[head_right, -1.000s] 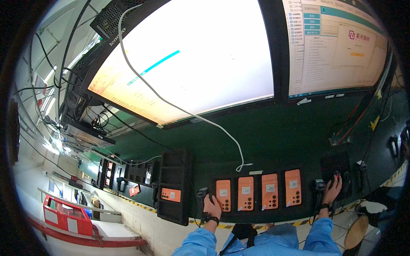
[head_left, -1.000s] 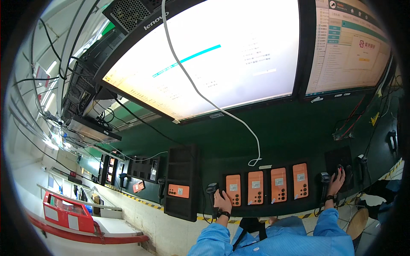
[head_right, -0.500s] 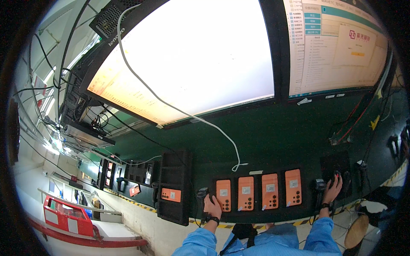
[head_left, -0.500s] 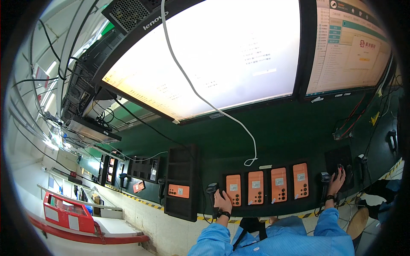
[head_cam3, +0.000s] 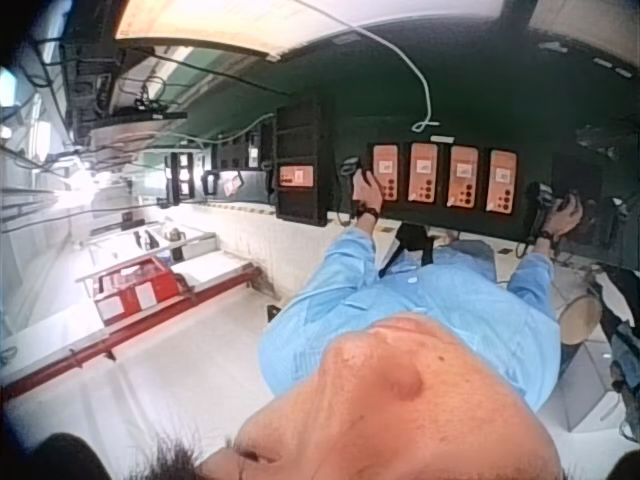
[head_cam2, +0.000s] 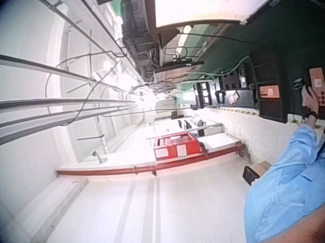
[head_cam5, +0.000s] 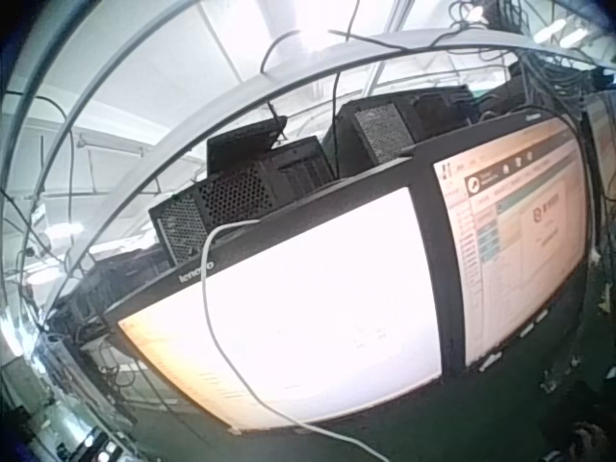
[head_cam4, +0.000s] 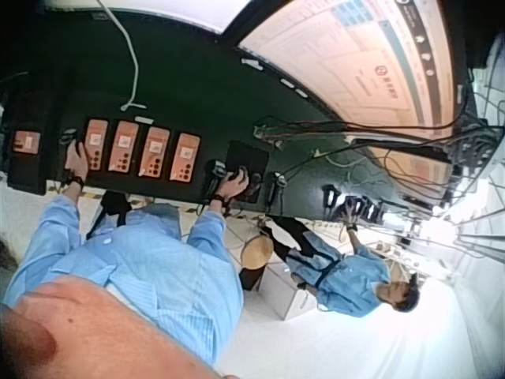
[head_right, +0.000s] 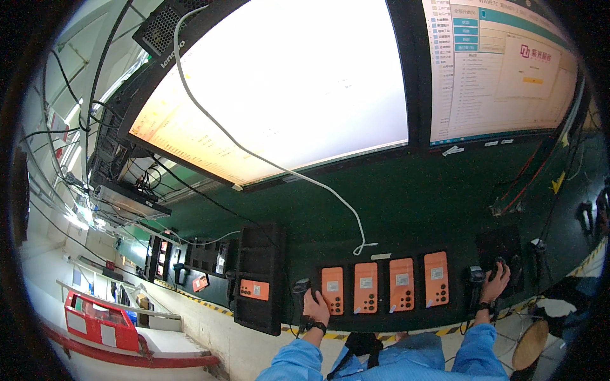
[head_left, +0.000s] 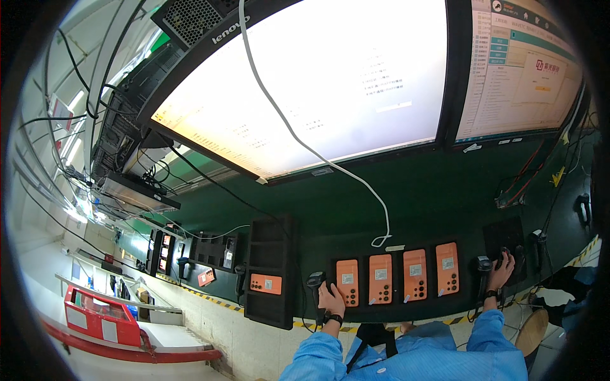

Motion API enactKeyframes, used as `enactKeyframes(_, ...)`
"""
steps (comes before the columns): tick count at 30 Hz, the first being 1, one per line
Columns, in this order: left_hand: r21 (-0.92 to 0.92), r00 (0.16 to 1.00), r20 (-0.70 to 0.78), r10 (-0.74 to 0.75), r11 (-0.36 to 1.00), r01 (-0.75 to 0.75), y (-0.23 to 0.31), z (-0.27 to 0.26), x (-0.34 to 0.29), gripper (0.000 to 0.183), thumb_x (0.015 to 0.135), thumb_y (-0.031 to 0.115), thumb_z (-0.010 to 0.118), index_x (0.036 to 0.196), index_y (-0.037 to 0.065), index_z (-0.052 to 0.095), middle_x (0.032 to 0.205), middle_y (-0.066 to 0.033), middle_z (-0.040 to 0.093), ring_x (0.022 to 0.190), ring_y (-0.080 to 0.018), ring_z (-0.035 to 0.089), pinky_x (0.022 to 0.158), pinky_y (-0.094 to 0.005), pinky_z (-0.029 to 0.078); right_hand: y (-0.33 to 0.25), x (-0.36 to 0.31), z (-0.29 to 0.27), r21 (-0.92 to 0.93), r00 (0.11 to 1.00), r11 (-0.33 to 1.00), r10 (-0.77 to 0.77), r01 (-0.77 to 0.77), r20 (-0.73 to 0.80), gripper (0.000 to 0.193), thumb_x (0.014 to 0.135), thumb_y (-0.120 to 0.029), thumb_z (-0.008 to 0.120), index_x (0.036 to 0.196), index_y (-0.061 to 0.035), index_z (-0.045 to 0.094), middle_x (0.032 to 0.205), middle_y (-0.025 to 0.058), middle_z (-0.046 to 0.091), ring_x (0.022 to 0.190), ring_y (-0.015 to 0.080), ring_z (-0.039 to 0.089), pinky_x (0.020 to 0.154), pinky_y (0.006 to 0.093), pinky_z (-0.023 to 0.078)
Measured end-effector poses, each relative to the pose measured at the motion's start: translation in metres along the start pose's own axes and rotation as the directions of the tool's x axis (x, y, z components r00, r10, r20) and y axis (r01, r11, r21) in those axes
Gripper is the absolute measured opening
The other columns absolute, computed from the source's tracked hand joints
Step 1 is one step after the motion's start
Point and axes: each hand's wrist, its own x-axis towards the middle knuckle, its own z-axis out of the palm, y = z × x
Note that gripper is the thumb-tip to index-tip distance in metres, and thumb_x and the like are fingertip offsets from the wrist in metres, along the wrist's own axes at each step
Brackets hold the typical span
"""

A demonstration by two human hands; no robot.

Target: Scanning barcodes on smartphones and checking results on a monitor in a production environment.

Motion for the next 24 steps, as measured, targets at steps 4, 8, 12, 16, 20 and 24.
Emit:
enactKeyframes(4, -0.003, 1.000, -0.024, 0.009, 1.000, -0.009, 0.0017, -0.0012, -0.0002, 0.041, 0.094, 0.033, 0.046, 0.123, 0.004, 0.050, 0.118, -0.0191, 0.057, 0.101, -0.0377, 0.058, 0.082, -0.0448, 0.049, -0.0005, -0.0005, -0.0004, 0.023, 1.000, 1.000, -0.007, 0.007, -0.003, 0.044, 0.077, -0.005, 0.063, 0.119, -0.0138, 0.053, 0.125, 0.0126, 0.047, 0.113, 0.0344, 0.047, 0.096, 0.0428, 0.040)
enactKeyframes(8, -0.011, 1.000, -0.013, 0.001, 1.000, -0.002, 0.0023, -0.0019, -0.0004, 0.041, 0.094, 0.033, 0.045, 0.123, 0.004, 0.049, 0.118, -0.0194, 0.057, 0.102, -0.0376, 0.057, 0.083, -0.0448, 0.049, 0.0001, -0.0005, -0.0008, 0.031, 1.000, 0.999, -0.016, 0.016, -0.002, 0.045, 0.076, -0.004, 0.064, 0.119, -0.0135, 0.053, 0.125, 0.0130, 0.047, 0.114, 0.0346, 0.047, 0.097, 0.0428, 0.040)
enactKeyframes(12, -0.007, 1.000, -0.006, 0.011, 1.000, -0.011, 0.0023, -0.0024, -0.0006, 0.041, 0.094, 0.032, 0.046, 0.123, 0.004, 0.049, 0.118, -0.0197, 0.057, 0.102, -0.0377, 0.057, 0.084, -0.0446, 0.048, 0.0008, -0.0002, -0.0002, 0.011, 1.000, 1.000, -0.017, 0.018, -0.012, 0.043, 0.077, -0.006, 0.062, 0.119, -0.0131, 0.053, 0.125, 0.0133, 0.047, 0.114, 0.0344, 0.047, 0.097, 0.0430, 0.040)
enactKeyframes(16, -0.027, 1.000, -0.022, 0.008, 1.000, -0.009, 0.0017, -0.0025, 0.0002, 0.041, 0.094, 0.032, 0.046, 0.123, 0.003, 0.049, 0.117, -0.0197, 0.057, 0.102, -0.0377, 0.057, 0.084, -0.0441, 0.048, 0.0007, -0.0005, 0.0012, -0.005, 1.000, 1.000, -0.011, 0.011, -0.020, 0.041, 0.079, -0.008, 0.060, 0.119, -0.0130, 0.053, 0.126, 0.0133, 0.047, 0.116, 0.0341, 0.047, 0.097, 0.0432, 0.040)
enactKeyframes(20, -0.007, 1.000, -0.011, 0.001, 1.000, -0.001, 0.0020, -0.0023, 0.0002, 0.041, 0.094, 0.031, 0.046, 0.122, 0.003, 0.050, 0.117, -0.0199, 0.057, 0.101, -0.0375, 0.058, 0.084, -0.0433, 0.049, 0.0014, -0.0012, 0.0021, -0.034, 0.999, 0.999, -0.019, 0.017, -0.046, 0.040, 0.081, -0.011, 0.059, 0.121, -0.0133, 0.053, 0.130, 0.0131, 0.046, 0.118, 0.0338, 0.046, 0.097, 0.0429, 0.039)
enactKeyframes(24, 0.006, 1.000, -0.006, -0.008, 1.000, 0.008, 0.0042, -0.0043, -0.0002, 0.041, 0.094, 0.032, 0.047, 0.123, 0.003, 0.050, 0.118, -0.0193, 0.057, 0.101, -0.0373, 0.058, 0.084, -0.0430, 0.049, 0.0031, -0.0013, 0.0024, -0.024, 1.000, 1.000, 0.014, -0.015, -0.026, 0.040, 0.082, -0.012, 0.059, 0.122, -0.0137, 0.053, 0.130, 0.0129, 0.045, 0.119, 0.0333, 0.046, 0.098, 0.0426, 0.039)
